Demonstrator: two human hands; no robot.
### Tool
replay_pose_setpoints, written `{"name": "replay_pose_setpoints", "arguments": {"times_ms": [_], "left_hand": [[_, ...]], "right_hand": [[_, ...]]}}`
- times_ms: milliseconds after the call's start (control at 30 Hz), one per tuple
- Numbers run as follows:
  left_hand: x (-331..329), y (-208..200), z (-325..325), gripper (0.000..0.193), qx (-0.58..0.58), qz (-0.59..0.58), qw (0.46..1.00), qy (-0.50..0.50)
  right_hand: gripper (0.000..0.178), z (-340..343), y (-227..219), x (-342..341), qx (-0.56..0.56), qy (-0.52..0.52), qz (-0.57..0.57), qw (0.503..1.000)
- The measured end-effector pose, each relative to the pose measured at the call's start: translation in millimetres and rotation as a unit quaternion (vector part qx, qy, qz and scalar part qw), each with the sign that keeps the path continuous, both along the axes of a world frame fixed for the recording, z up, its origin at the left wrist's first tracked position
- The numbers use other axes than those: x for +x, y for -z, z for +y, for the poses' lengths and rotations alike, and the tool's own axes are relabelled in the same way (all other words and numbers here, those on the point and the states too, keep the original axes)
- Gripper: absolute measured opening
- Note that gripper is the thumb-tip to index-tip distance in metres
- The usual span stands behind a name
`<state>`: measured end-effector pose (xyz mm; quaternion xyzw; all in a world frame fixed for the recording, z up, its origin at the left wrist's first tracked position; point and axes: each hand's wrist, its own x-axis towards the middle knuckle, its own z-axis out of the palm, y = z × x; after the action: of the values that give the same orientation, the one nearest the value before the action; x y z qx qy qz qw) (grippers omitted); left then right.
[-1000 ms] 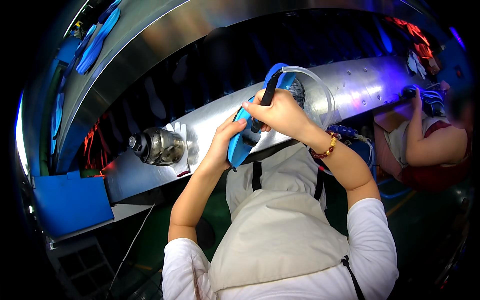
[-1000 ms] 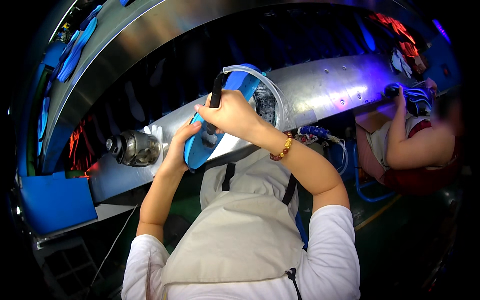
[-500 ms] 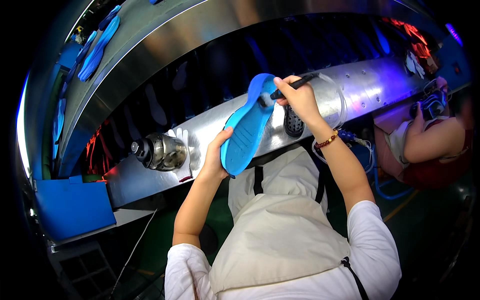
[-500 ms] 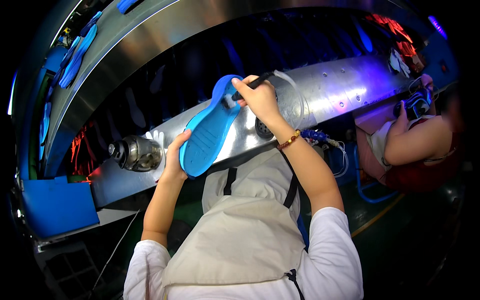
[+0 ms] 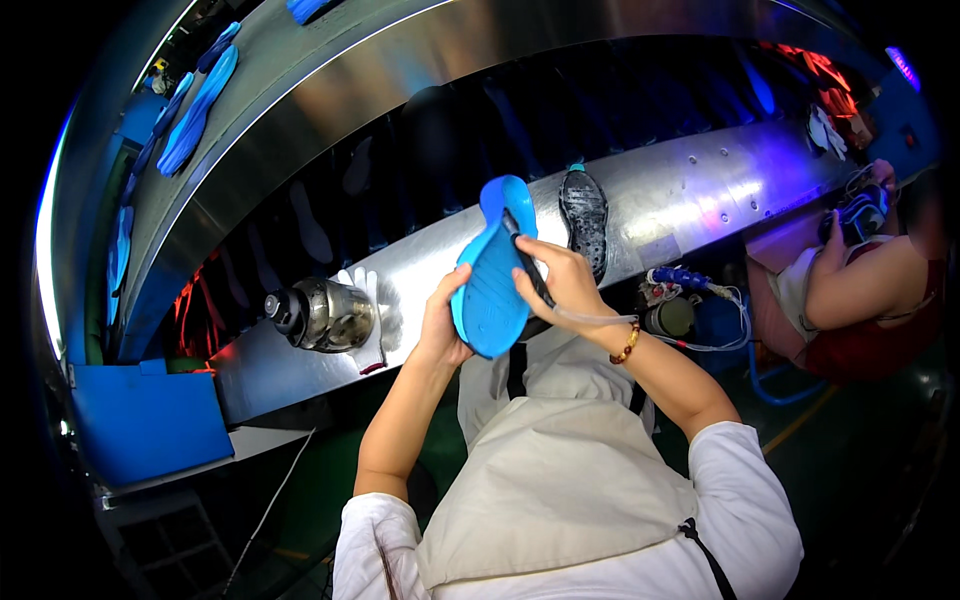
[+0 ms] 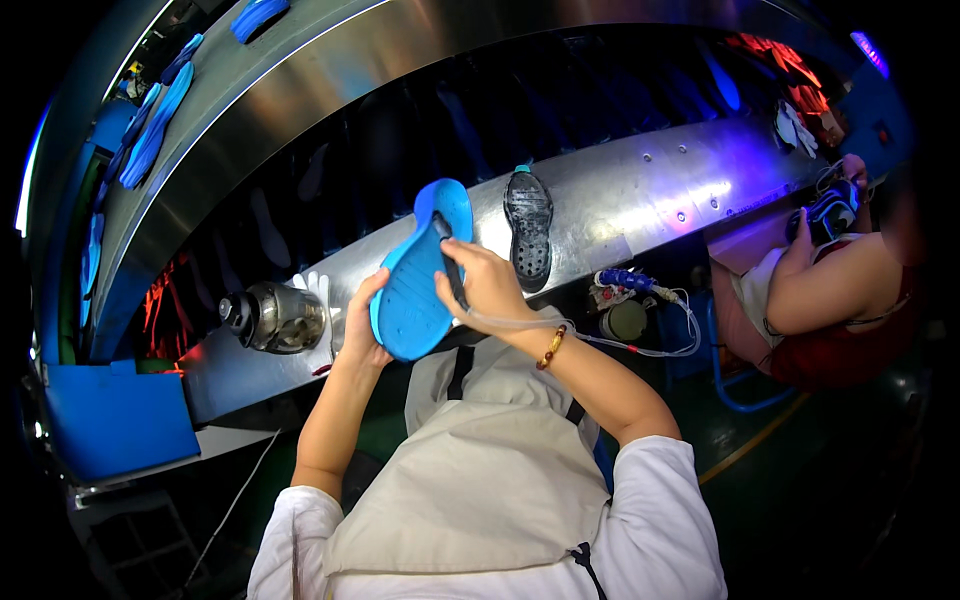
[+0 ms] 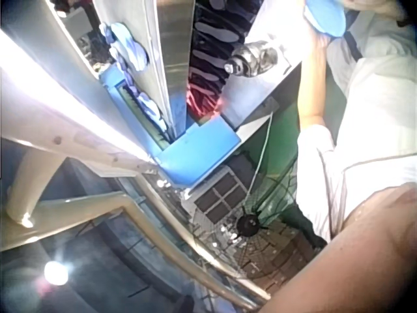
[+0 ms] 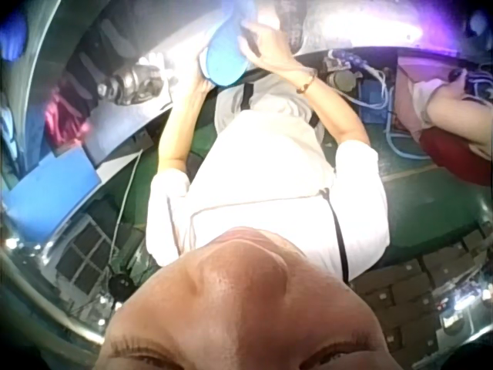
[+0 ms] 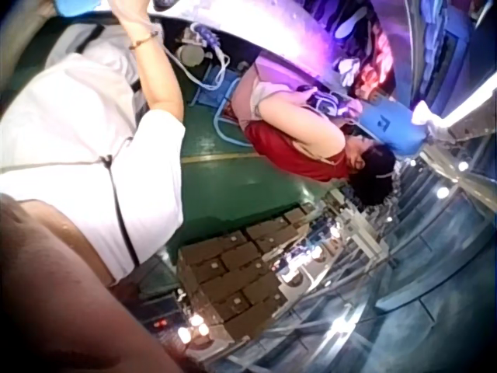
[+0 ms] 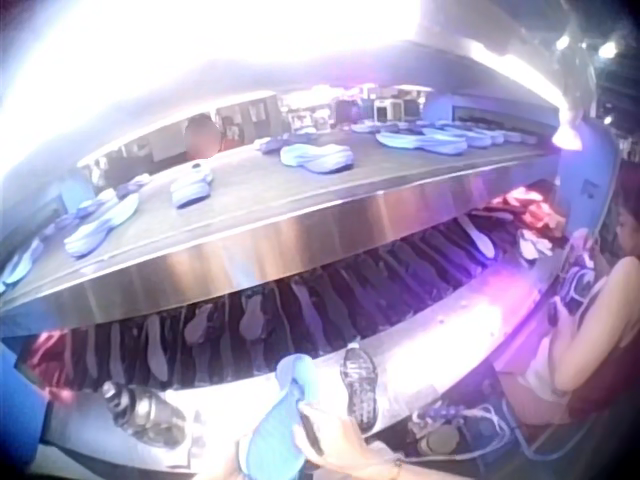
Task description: The person uses a brush to apply a liquid substance across the bottom of blue shoe soles at a manufacturing line, taking them from a conveyor belt and placing them back after finishing.
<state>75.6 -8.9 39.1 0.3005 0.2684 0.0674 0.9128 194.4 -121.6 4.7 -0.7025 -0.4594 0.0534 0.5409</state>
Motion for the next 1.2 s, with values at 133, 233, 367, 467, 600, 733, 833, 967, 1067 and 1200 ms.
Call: {"name": "replay_pose_setpoints", "arguments": {"times_ms": [133,233,367,467,600,733,833,967,1067,1200], "left_hand": [[-6,15,20,0.052,0.008,0.000,0.999,-0.033],[-18,11,26,0.051,0.005,0.003,0.999,-0.045],[-32,22,32,0.060,-0.012,-0.030,0.999,-0.033],[-28,17,25,0.063,-0.097,-0.058,0.993,-0.018],[-20,12,18,0.065,-0.155,-0.091,0.983,0.023],[-29,19,18,0.063,-0.162,-0.084,0.983,0.012],[-53,15,22,0.058,-0.164,-0.078,0.983,-0.009],[-102,-1,46,0.054,-0.029,-0.235,0.971,-0.045],[-115,-67,72,0.058,0.138,-0.311,0.925,-0.169],[-116,-159,136,0.068,0.344,-0.310,0.856,-0.228]], "right_hand": [[0.029,-11,-22,-27,0.025,-0.076,-0.021,0.997],[0.023,-21,-36,-23,0.041,-0.125,-0.002,0.991],[0.034,-36,-45,14,0.031,-0.255,0.498,0.828],[0.034,-44,-44,29,0.158,-0.143,0.575,0.790],[0.036,-56,-35,51,0.199,-0.058,0.591,0.780],[0.035,-60,-32,58,0.216,-0.021,0.596,0.773],[0.030,-67,-29,67,0.310,0.094,0.563,0.760],[0.034,-94,2,94,0.338,0.203,0.564,0.726],[0.038,-98,8,88,0.295,0.224,0.565,0.737],[0.039,-82,7,74,0.281,0.194,0.575,0.744]]}}
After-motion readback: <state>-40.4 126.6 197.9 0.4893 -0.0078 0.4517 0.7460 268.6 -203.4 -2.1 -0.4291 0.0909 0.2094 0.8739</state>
